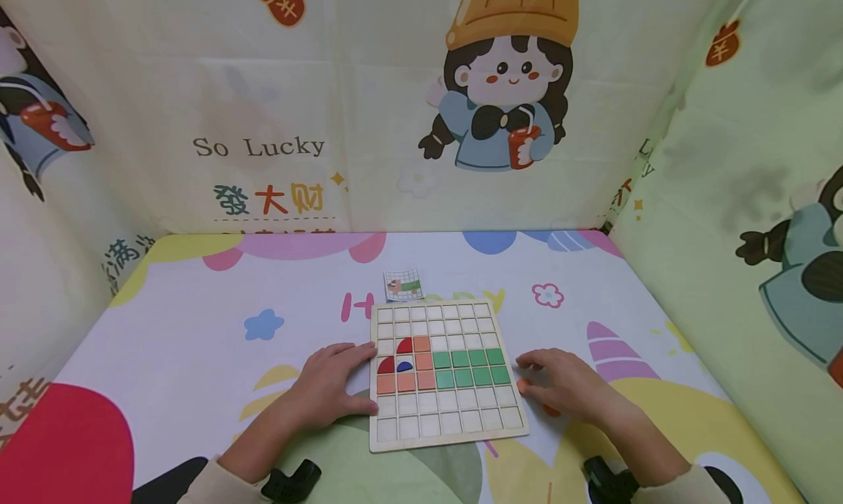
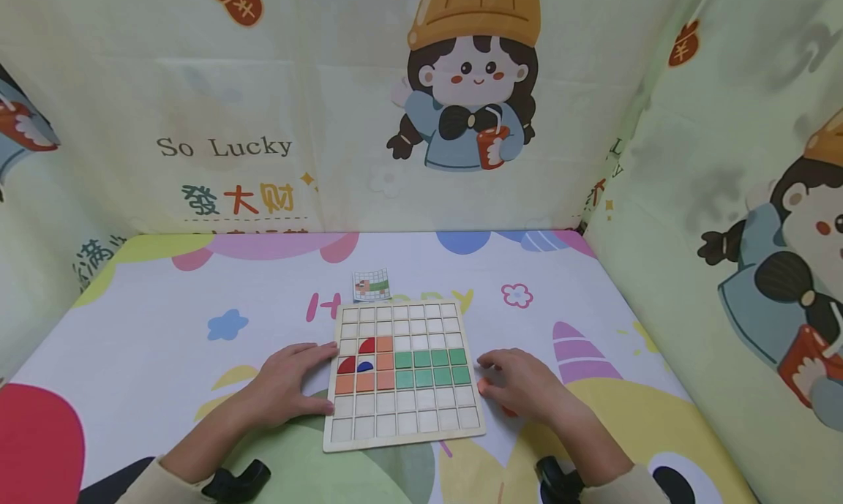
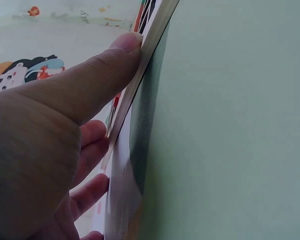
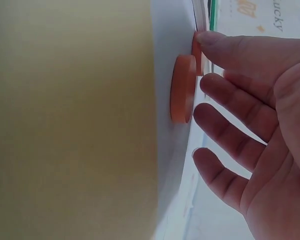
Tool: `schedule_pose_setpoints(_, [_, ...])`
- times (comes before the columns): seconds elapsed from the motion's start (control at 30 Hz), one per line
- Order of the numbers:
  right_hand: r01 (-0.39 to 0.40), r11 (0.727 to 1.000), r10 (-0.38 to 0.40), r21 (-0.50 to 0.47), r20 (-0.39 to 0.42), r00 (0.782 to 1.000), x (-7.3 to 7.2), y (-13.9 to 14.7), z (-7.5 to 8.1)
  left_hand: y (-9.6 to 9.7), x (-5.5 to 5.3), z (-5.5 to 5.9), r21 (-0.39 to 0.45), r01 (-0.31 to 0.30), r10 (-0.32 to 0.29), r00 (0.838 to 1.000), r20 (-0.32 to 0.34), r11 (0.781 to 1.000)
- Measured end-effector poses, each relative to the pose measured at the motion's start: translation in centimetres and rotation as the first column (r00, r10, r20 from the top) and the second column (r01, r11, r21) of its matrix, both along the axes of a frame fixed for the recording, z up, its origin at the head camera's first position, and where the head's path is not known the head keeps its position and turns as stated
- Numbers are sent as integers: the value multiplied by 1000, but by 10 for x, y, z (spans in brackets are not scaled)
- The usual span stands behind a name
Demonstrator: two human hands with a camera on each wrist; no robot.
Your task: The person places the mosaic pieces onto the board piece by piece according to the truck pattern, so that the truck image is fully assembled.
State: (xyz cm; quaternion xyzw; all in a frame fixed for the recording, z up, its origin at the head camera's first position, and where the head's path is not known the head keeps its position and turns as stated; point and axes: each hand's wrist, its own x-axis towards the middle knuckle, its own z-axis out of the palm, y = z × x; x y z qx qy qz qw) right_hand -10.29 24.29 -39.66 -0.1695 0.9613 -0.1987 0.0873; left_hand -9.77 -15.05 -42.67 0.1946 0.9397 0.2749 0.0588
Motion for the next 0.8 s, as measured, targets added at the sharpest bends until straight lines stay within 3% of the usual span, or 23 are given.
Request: schedule_pose_setpoints(0.8, [2,1000,-2,4,14,1000,0,-1,-4,2,1,2,-12,-17,18,1000,24,1000])
